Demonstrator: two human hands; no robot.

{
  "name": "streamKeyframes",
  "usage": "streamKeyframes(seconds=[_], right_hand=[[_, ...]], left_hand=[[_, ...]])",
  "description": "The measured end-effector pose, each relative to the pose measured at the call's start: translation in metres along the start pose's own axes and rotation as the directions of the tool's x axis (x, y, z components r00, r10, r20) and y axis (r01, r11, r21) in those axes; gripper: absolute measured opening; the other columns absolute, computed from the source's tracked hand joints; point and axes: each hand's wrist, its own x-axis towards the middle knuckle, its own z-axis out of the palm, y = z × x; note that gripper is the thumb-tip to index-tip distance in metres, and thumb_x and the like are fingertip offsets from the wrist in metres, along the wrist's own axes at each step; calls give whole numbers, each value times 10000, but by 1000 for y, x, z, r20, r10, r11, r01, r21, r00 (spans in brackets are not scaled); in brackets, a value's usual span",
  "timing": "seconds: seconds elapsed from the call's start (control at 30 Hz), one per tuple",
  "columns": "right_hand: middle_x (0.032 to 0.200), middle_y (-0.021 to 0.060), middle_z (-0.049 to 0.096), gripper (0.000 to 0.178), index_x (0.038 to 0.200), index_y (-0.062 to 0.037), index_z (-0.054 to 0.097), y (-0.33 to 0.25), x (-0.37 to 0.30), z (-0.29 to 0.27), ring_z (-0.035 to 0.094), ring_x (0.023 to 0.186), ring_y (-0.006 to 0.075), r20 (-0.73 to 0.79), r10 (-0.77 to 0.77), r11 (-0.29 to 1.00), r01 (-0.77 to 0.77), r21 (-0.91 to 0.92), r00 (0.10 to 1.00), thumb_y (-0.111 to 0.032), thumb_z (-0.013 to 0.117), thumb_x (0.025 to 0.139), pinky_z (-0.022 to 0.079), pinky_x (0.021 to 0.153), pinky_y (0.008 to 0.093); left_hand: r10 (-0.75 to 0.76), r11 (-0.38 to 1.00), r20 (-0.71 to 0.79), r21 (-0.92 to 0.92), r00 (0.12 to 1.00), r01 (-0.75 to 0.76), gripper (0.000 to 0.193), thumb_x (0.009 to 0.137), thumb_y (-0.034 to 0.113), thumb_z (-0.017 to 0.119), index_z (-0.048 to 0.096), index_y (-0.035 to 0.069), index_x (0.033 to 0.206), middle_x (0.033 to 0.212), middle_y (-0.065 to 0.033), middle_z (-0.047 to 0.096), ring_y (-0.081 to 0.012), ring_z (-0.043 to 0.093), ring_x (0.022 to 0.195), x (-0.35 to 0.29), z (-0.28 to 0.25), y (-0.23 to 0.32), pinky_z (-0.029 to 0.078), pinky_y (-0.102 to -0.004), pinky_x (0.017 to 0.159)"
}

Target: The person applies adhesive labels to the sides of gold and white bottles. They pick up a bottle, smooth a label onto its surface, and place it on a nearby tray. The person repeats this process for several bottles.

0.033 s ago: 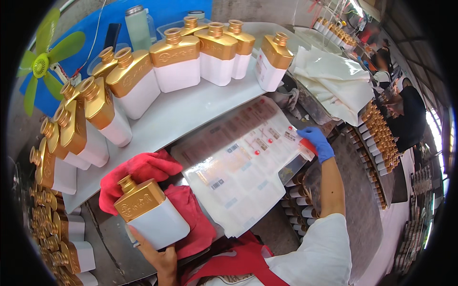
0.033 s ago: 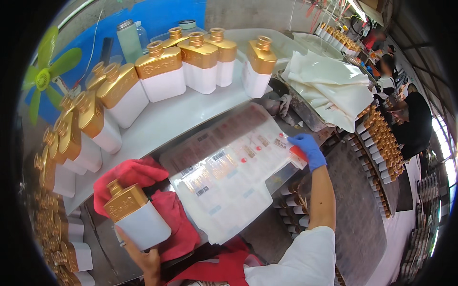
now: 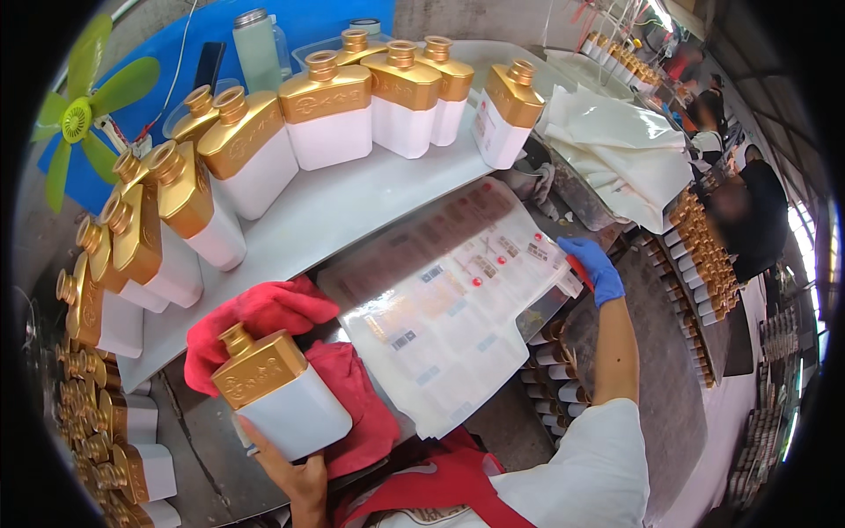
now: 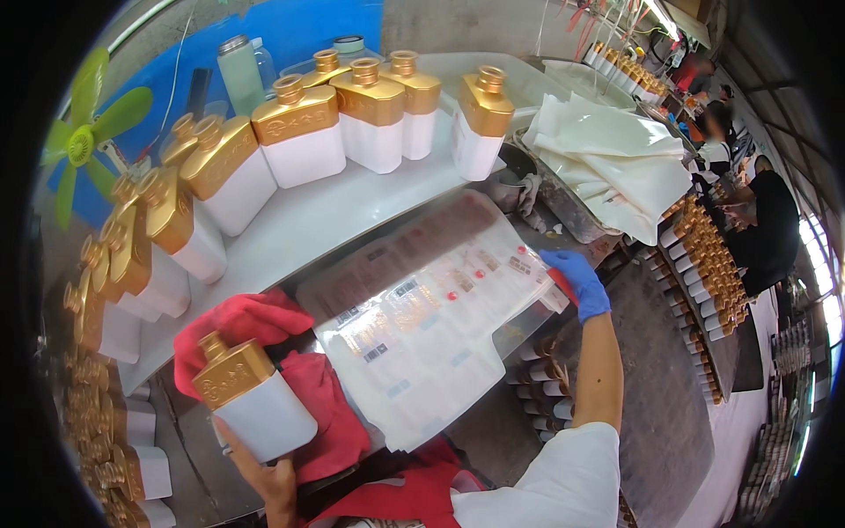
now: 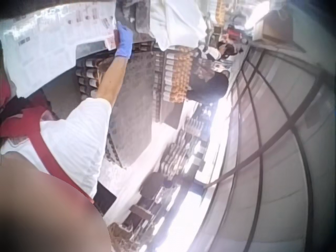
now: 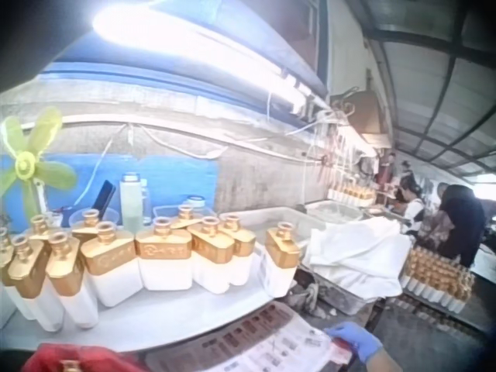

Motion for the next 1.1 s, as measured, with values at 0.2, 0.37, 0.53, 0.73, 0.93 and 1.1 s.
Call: streamKeyframes(seconds=[0.2,0.37,0.53,0.73,0.93,1.1], right_hand=[[789,65,686,254,855,6,703,17,-6,1,614,710,134,-216,-139,984,110,-141,966,-193,747,705,487,686,277],[809,116,689,244,863,-70,713,-2,-12,5,653,728,217,-403,-245,867,13,-498,882,-271,700,725,496,677,305],[755,113,648,159,808,-124,689,-74,-59,35,631,723,289,-349,-606,542,50,-839,715,-271,641,772,494,638,367],[691,86,617,60,771,-89,664,-159,-213,137,605,636,242,120,-623,418,459,-784,773,-139,679,742,471,594,330],[701,44,658,105,789,-16,690,-213,-297,234,580,600,87,559,-392,874,485,-20,730,-100,718,731,456,596,224],[715,40,660,163,857,-28,704,-202,-296,301,574,628,78,497,-331,933,356,46,802,-148,723,749,476,597,240]], left_hand=[[85,986,6,145,996,-85,914,706,19,718,158,-66,1424,1333,-259,369,-379,390,1233,4,1,5,278,-412,1031],[-19,999,-10,-33,1000,19,927,691,10,723,163,-57,1427,1317,-246,383,-354,413,1214,1,4,5,307,-394,1017],[-35,997,0,-72,999,35,1071,613,139,825,165,-32,1438,1391,-213,328,-308,373,1262,-2,-6,-5,292,-366,1040],[-97,857,93,-498,991,131,1204,629,474,812,92,-67,1429,1446,-223,221,-293,290,1321,6,-10,-12,237,-374,1081],[-84,607,134,-779,987,157,943,872,554,506,40,-31,1446,1453,-179,205,-278,311,1303,16,-29,-15,250,-382,1066],[-73,555,150,-815,986,165,846,895,408,532,51,-12,1450,1437,-174,231,-263,321,1293,19,-22,-21,258,-371,1062]])
